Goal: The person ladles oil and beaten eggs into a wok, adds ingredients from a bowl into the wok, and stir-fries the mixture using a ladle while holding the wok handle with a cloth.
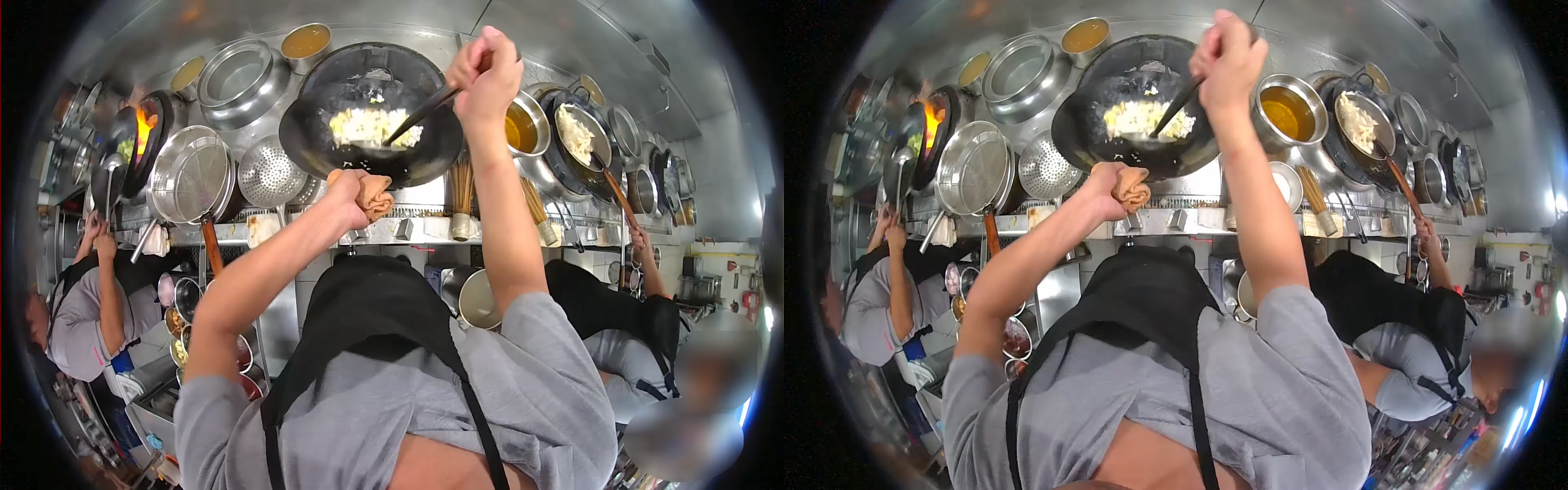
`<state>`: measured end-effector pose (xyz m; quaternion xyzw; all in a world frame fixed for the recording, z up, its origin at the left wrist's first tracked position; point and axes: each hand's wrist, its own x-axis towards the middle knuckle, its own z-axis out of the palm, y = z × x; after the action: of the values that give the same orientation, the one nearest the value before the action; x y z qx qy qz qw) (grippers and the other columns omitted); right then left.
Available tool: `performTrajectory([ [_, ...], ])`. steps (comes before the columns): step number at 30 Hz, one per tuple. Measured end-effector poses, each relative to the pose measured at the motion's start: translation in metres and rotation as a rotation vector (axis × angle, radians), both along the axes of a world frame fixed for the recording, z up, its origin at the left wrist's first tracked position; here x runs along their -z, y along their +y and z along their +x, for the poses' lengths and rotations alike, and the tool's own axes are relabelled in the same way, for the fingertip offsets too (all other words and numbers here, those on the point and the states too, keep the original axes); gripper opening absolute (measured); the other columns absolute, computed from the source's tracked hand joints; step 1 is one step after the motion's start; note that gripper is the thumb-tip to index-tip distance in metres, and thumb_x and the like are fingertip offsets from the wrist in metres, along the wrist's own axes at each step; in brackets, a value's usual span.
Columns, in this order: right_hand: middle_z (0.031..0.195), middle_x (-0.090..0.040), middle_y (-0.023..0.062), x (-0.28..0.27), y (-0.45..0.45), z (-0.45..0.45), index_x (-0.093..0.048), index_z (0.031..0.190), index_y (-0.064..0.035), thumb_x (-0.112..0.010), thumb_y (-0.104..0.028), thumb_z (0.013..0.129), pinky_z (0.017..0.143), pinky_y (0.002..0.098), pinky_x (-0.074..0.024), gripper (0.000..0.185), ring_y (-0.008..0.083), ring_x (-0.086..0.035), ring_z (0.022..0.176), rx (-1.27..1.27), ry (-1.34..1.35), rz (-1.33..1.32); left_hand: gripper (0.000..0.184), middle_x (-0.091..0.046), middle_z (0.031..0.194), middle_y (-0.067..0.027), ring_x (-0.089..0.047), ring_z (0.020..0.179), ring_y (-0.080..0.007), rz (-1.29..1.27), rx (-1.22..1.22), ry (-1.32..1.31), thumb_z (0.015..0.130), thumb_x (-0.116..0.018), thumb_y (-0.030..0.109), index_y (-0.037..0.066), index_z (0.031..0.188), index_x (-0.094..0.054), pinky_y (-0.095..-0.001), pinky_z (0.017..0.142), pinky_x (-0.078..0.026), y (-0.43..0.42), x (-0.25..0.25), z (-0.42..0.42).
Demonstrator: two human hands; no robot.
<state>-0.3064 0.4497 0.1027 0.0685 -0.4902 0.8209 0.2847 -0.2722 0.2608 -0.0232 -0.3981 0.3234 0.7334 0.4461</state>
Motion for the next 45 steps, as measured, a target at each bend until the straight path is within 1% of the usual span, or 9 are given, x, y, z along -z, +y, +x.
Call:
performTrajectory([
  [6,0.053,-0.042,0.0030,0.044,-0.041,-0.009,-0.049,0.087,-0.0006,-0.044,-0.018,0.095,0.042,0.0257,-0.0327,0.019,0.0108,-0.036,0.043,0.139,0.258,0.618,0.011,-0.055,0.070,-0.0101,-0.054,0.053,-0.0244,0.020,-0.037,0.273,0.085,-0.049,0.017,0.006,0.086,-0.053,-0.0385,0.044,-0.044,-0.018,0.176,0.022],
  [14,0.047,-0.040,-0.0012,-0.039,-0.045,-0.045,-0.051,0.065,-0.0070,-0.054,-0.017,0.087,0.038,0.0272,-0.0319,0.025,0.0109,-0.038,0.037,0.091,-0.194,0.150,0.012,-0.058,0.072,-0.0114,-0.055,0.056,-0.0278,0.058,-0.017,0.158,0.084,-0.048,0.016,0.006,0.084,-0.055,-0.0417,0.053,-0.049,-0.020,0.031,0.020],
  [18,0.046,-0.036,0.0016,0.012,-0.057,-0.072,-0.040,0.056,-0.0043,-0.051,-0.018,0.088,0.044,0.0285,-0.0320,0.037,0.0123,-0.033,0.040,-0.037,0.118,0.352,0.010,-0.059,0.075,-0.0116,-0.059,0.063,-0.0263,0.122,0.030,0.456,0.082,-0.051,0.014,0.005,0.084,-0.055,-0.0391,0.054,-0.051,-0.030,0.162,-0.010],
  [22,0.073,-0.058,0.0068,0.009,-0.033,0.045,-0.053,0.066,-0.0016,-0.054,-0.028,0.082,0.072,0.0292,-0.0380,0.031,0.0167,-0.051,0.079,-0.131,0.242,0.673,0.009,-0.060,0.080,-0.0114,-0.061,0.072,-0.0266,0.013,0.007,0.245,0.078,-0.057,0.008,0.004,0.087,-0.055,-0.0431,0.061,-0.052,-0.040,0.207,0.014],
  [25,0.141,-0.029,0.0161,0.081,-0.019,0.139,-0.058,0.093,-0.0021,-0.052,-0.033,0.085,0.106,0.0410,-0.0237,0.033,0.0296,-0.040,0.121,-0.099,-0.150,0.659,0.013,-0.060,0.082,-0.0111,-0.062,0.076,-0.0263,0.024,-0.021,0.180,0.077,-0.059,0.007,0.003,0.089,-0.055,-0.0443,0.065,-0.053,-0.044,0.189,0.030],
  [28,0.142,-0.029,0.0152,0.154,-0.022,0.205,-0.043,0.126,-0.0038,-0.063,-0.005,0.078,0.098,0.0420,-0.0438,0.052,0.0280,-0.033,0.131,-0.301,-0.577,-0.089,0.012,-0.061,0.082,-0.0103,-0.061,0.075,-0.0251,0.055,-0.131,0.244,0.076,-0.058,0.008,0.004,0.088,-0.056,-0.0433,0.066,-0.052,-0.038,0.149,0.032],
  [34,0.126,-0.054,0.0143,0.263,0.002,0.247,-0.045,0.128,0.0019,-0.051,-0.026,0.096,0.096,0.0356,-0.0458,0.043,0.0236,-0.054,0.115,-0.656,-0.811,-0.685,0.015,-0.060,0.082,-0.0107,-0.060,0.075,-0.0244,0.044,-0.259,0.259,0.079,-0.053,0.014,0.003,0.090,-0.053,-0.0424,0.064,-0.051,-0.050,0.145,0.045],
  [40,0.105,-0.063,0.0236,0.472,0.041,0.249,-0.057,0.112,0.0021,-0.061,-0.029,0.086,0.079,0.0430,-0.0517,0.041,0.0316,-0.065,0.091,-0.138,-1.595,0.676,0.013,-0.057,0.083,-0.0097,-0.054,0.068,-0.0245,0.073,-0.237,0.311,0.080,-0.051,0.014,0.006,0.089,-0.048,-0.0395,0.055,-0.047,-0.095,0.143,0.081],
  [45,0.092,-0.067,0.0197,0.636,0.068,0.253,-0.064,0.102,0.0000,-0.056,-0.026,0.084,0.082,0.0440,-0.0504,0.032,0.0359,-0.064,0.088,-0.269,-1.161,1.486,0.015,-0.055,0.082,-0.0111,-0.052,0.066,-0.0251,0.058,-0.240,0.298,0.077,-0.049,0.010,0.002,0.090,-0.049,-0.0371,0.060,-0.048,-0.114,0.126,0.085],
])
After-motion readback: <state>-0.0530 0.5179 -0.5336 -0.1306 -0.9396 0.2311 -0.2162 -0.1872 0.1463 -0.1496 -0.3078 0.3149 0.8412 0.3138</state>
